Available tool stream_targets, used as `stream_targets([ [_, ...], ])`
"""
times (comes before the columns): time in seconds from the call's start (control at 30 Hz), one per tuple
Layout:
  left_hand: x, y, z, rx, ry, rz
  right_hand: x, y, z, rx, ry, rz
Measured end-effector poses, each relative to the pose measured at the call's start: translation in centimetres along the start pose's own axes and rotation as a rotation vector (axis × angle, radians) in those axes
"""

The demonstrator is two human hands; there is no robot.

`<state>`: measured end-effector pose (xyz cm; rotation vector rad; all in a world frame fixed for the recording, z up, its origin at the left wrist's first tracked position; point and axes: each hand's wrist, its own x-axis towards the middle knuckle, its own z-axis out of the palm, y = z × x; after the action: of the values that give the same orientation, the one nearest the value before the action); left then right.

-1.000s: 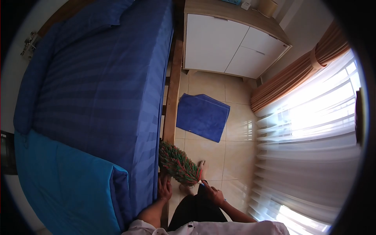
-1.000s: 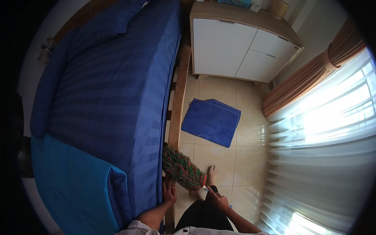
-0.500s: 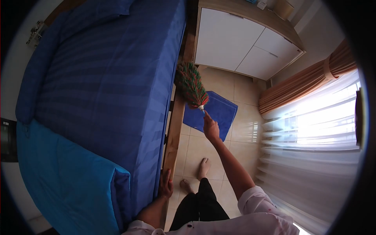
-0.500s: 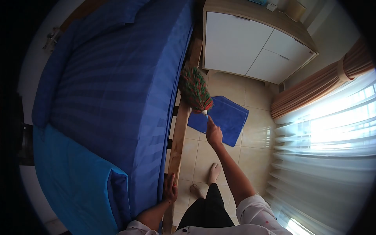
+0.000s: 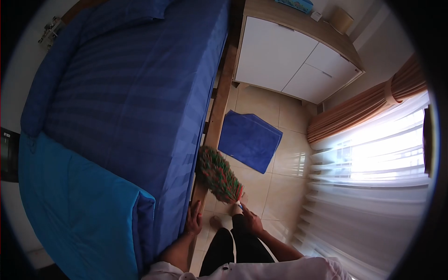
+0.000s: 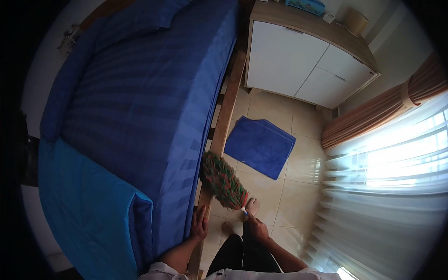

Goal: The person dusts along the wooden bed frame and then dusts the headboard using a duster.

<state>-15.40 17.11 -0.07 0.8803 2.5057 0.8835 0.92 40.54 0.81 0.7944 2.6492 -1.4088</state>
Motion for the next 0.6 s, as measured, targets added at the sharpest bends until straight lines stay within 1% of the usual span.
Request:
stream_targets([
  [0.07, 0.4, 0.3, -0.2, -0.018, -0.009, 0.012, -3.9, 1.8, 0.8, -0.005, -0.048, 0.110],
  [0.1, 0.5, 0.4, -0.2, -0.003, 0.018, 0.047, -4.4, 1.6, 1.1, 0.003, -0.041, 0.116],
  [0.17, 0.5, 0.6, -0.4, 0.017, 0.024, 0.089, -5.2, 0.0, 1.4, 0.102, 0.135, 0.251],
  [0.2, 0.4, 0.8, -0.5, 0.055, 0.023, 0.080, -4.7, -0.4, 1.7, 0.114, 0.146, 0.268],
  [0.27, 0.2, 1.0, -0.3, 0.096, 0.005, 0.094, -2.8, -0.4, 1.8, 0.142, 0.173, 0.452],
  [0.3, 0.1, 1.0, -0.1, 0.145, 0.023, 0.056, -2.4, 0.0, 2.1, 0.133, 0.169, 0.424],
  [0.33, 0.1, 1.0, -0.1, 0.195, 0.042, 0.020, -2.9, 1.3, 3.1, 0.146, 0.187, 0.439],
  [0.4, 0.2, 1.4, -0.2, 0.173, 0.036, 0.060, -4.6, 3.1, 4.9, -0.075, -0.114, 0.228],
  [0.43, 0.3, 1.5, -0.2, 0.143, 0.048, 0.078, -5.8, 2.2, 5.2, -0.064, -0.096, 0.243],
  [0.47, 0.3, 1.5, 0.0, 0.146, 0.036, 0.097, -7.2, 1.1, 5.7, 0.097, -0.304, 0.420],
  [0.5, 0.2, 1.4, 0.2, 0.137, 0.040, 0.074, -8.2, -0.7, 5.5, 0.265, -0.517, 0.587],
  [0.53, 0.0, 1.3, 0.3, 0.130, 0.044, 0.046, -8.8, -2.7, 4.9, 0.280, -0.509, 0.593],
  [0.6, 0.0, 1.4, 0.4, 0.156, 0.038, 0.060, -9.8, -5.8, 3.8, 0.386, -0.458, 0.575],
])
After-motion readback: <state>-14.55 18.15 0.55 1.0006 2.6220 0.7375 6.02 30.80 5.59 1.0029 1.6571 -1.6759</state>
